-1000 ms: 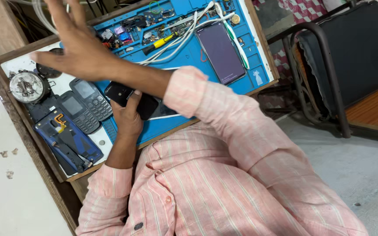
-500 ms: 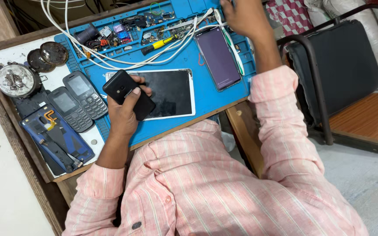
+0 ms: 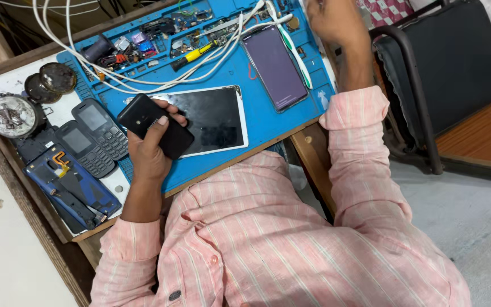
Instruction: The person handles a black feature phone, removes the back cover, and then inserts a charging cable into the device. They repeatedly press the keypad and inspect the phone while it is connected to the charger.
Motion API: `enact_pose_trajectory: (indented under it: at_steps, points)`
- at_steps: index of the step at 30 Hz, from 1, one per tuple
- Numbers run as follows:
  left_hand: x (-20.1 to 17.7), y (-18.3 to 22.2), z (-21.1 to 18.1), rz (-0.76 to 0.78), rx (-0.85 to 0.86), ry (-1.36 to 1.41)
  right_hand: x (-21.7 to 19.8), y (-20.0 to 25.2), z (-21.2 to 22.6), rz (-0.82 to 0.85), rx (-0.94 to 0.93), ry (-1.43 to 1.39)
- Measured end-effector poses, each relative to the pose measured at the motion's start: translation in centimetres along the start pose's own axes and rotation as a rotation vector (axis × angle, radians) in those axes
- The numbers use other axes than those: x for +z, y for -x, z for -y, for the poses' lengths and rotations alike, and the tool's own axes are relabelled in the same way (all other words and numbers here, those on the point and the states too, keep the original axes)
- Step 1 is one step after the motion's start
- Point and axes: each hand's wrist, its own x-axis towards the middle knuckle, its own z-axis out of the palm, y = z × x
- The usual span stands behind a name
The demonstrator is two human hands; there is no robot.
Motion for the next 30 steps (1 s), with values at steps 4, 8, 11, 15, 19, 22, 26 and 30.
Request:
enact_pose_trajectory:
  at_steps: [4, 8, 11, 15, 19, 22, 26, 30]
  points:
    - [0.1, 0.0, -0.1, 0.012, -0.006, 0.018, -1.2, 0.6, 2.3, 0.177, 0.085, -0.152]
    - [0.2, 0.0, -0.1, 0.009, 0.002, 0.000, -1.4, -0.1, 5.6, 0.061, -0.026, -0.200]
    - [0.1, 0.1, -0.2, 0.006, -0.013, 0.022, -1.7, -0.6, 8.0, 0.021, -0.087, -0.116]
    - [0.2, 0.0, -0.1, 0.017, -0.016, 0.015, -1.2, -1.4, 10.8, -0.011, -0.391, -0.083]
    - [0.1, 0.0, -0.1, 0.014, -0.016, 0.011, 0.1, -2.4, 12.6, 0.081, -0.390, -0.118]
    - [0.0, -0.1, 0.0, 0.019, -0.015, -0.005, 0.8, -2.4, 13.2, 0.058, -0.445, -0.063]
    - [-0.2, -0.1, 0.2, 0.018, -0.019, -0.004, 0.9, -2.2, 13.6, 0.001, -0.512, 0.021]
    - [-0.6, -0.2, 0.4, 0.012, -0.027, -0.009, 0.3, -2.3, 13.9, -0.151, -0.687, 0.108]
